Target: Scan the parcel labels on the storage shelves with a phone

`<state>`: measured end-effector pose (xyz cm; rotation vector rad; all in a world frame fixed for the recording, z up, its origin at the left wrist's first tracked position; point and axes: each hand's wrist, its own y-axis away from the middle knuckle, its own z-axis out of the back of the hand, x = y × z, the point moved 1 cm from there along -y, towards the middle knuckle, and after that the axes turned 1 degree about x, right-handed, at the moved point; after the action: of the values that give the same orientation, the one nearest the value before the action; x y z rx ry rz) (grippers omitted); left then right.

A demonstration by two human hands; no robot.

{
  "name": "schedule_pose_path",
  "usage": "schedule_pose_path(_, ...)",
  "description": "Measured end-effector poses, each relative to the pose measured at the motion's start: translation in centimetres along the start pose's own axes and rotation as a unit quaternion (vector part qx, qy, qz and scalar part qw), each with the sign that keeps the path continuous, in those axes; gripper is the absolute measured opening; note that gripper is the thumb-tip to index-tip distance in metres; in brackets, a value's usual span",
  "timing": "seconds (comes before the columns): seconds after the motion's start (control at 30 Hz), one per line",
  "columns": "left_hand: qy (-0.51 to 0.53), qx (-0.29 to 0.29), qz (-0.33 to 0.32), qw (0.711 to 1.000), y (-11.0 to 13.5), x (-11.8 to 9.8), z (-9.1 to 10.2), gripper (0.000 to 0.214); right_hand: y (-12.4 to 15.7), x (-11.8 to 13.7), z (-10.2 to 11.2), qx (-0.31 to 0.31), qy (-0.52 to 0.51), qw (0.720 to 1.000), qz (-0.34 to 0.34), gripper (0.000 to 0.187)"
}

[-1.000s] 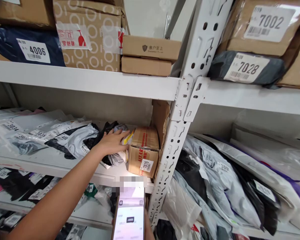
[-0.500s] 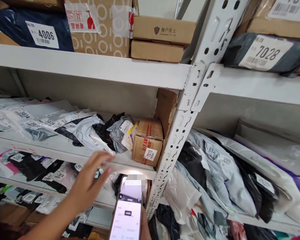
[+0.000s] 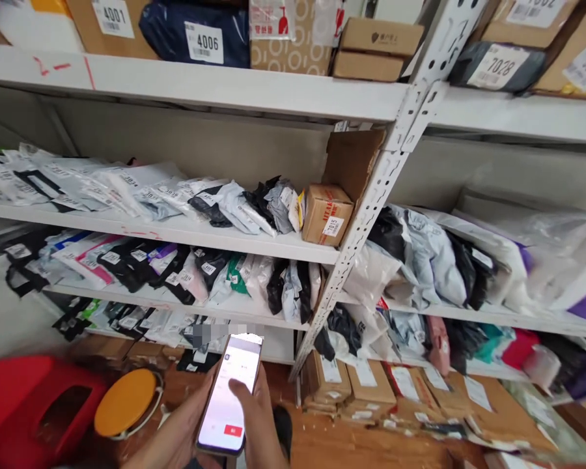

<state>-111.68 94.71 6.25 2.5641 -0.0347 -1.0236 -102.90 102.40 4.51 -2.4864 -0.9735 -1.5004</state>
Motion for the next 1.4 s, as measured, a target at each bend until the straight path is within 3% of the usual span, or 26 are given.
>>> schedule_pose_path(0.17, -0.086, -0.012, 0.046, 0.995, 4.1, 1.4, 1.7, 0.089, 3.5, -2.2, -1.2, -0.054, 0.054, 0.995, 0.056, 0.049)
schedule_pose_path(0.33, -0.103, 0.016, 0.022, 0.994, 6.5, 1.6, 1.5, 0.089, 5.5, -2.8, -1.5, -0.081, 0.063, 0.991, 0.08, 0.047)
schedule_pose_path(0.5, -0.071, 0.003, 0.013, 0.997, 7.5, 1.7, 0.9, 0.084, 7.4, -1.4, -1.5, -0.004, 0.004, 0.997, 0.075, 0.041)
schedule_pose_path(0.73, -0.05, 0.029, 0.013, 0.998, 8.9, 1.9, 0.5, 0.066, 9.6, -0.9, -0.5, 0.06, 0.008, 0.997, 0.054, 0.053)
schedule_pose_path(0.97, -0.056, 0.044, 0.0, 0.997, 9.7, 2.8, 0.9, 0.085, 10.5, -1.4, -1.2, 0.021, -0.024, 0.998, 0.06, 0.051)
schedule_pose_path(1.07, -0.048, 0.037, 0.006, 0.998, 10.0, 3.0, 1.5, 0.087, 10.9, -1.8, -0.9, 0.064, -0.045, 0.996, 0.053, 0.056)
schedule_pose_path(1.13, -0.034, 0.057, 0.011, 0.998, 10.3, 3.0, 1.9, 0.088, 11.0, -2.1, -0.5, 0.089, -0.034, 0.994, 0.059, 0.06)
schedule_pose_path(1.27, -0.025, 0.122, 0.028, 0.992, 10.8, 2.4, 2.3, 0.111, 11.1, -2.5, -0.2, 0.118, -0.014, 0.99, 0.072, 0.065)
schedule_pose_path(1.4, -0.049, 0.141, 0.039, 0.988, 11.4, 1.9, 2.1, 0.116, 11.0, -2.9, -0.4, 0.09, -0.012, 0.993, 0.077, 0.063)
